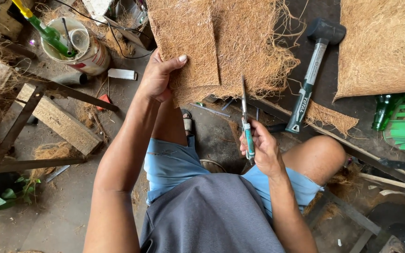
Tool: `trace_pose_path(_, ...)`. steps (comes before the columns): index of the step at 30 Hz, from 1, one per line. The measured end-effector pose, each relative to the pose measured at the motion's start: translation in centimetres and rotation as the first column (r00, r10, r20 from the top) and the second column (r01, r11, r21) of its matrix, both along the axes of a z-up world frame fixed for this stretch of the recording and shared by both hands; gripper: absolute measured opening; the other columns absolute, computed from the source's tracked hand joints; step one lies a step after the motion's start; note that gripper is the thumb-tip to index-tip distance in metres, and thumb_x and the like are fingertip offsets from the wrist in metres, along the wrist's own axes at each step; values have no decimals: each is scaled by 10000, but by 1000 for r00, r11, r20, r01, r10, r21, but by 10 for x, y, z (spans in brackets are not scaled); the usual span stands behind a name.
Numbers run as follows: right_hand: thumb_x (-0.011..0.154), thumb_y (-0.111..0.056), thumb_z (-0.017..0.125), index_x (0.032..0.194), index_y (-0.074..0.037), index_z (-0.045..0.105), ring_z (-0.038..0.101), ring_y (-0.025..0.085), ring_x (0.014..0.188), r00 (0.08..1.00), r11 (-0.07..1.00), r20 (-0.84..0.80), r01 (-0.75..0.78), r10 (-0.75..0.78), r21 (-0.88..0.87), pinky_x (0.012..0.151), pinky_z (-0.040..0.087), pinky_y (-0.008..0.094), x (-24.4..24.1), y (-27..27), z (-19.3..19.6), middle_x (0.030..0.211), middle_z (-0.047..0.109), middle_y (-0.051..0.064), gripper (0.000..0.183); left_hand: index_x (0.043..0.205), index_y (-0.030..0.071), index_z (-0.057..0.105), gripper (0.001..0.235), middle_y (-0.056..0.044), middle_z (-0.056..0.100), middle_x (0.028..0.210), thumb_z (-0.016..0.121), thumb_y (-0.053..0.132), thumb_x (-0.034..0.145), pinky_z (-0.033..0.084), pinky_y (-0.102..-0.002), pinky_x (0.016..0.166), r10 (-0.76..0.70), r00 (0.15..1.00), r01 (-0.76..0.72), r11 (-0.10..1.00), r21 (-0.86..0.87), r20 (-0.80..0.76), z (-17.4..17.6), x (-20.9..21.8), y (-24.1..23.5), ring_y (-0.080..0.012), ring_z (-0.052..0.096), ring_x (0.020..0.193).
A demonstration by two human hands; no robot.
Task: The person uses scissors to cut a rectangular piece of brown fibrous material into a smaller rectangular shape. They trim the edges and fold the piece to check alignment, then continue cutting to refine the shape.
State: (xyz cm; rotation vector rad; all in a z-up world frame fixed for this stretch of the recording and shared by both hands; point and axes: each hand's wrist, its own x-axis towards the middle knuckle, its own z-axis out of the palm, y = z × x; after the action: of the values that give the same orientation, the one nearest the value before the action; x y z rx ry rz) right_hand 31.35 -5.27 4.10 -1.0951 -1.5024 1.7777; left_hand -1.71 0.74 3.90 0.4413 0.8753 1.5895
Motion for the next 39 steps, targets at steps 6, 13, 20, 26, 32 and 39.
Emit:
trace_pose_path(6,898,-1,606,1402,60,442,654,203,691,996,1000,-84,-1,4,27,565,626,324,1,1,-6,932,625,158,534,1073,80,604,408,-74,722,1016,821,58,728,611,-379,814,-20,999,19,999,-32,-27,1,0,-3,-228,713,913)
trace_pose_path(13,854,-70,649,1363,71,477,667,234,725,997,998,-55,55,-53,33,661,633,389,-6,6,-12,890,611,205,556,1023,48,658,337,-105,680,831,796,-17,723,638,-427,701,66,996,-66,998,7,-59,12,21,-3,-268,739,777)
trace_pose_path(20,862,-31,616,1394,66,457,653,224,714,997,997,-68,42,-38,63,654,624,380,-3,10,-7,863,604,182,563,1019,64,655,317,-99,681,837,799,-5,746,630,-398,715,82,990,-76,995,60,-110,8,23,0,-245,730,786)
trace_pose_path(26,830,55,635,1386,64,458,639,210,662,990,997,-133,55,-47,57,617,621,361,2,10,-4,773,581,147,583,1021,70,656,310,-95,687,856,797,-4,755,629,-403,733,72,990,-64,995,74,-124,7,22,-3,-241,727,801)
trace_pose_path(32,836,-1,637,1389,87,448,655,231,705,992,997,-123,43,-34,68,640,625,391,0,16,-3,858,610,201,591,1015,69,659,298,-95,691,847,795,-3,759,624,-400,729,60,989,-47,994,97,-136,16,30,-3,-238,725,792)
trace_pose_path(39,823,17,643,1382,94,454,647,234,694,988,996,-146,52,-40,79,640,621,396,5,19,-15,837,597,189,595,1008,70,657,299,-105,696,857,802,1,756,619,-405,737,84,987,-69,992,107,-140,18,30,-5,-243,727,802)
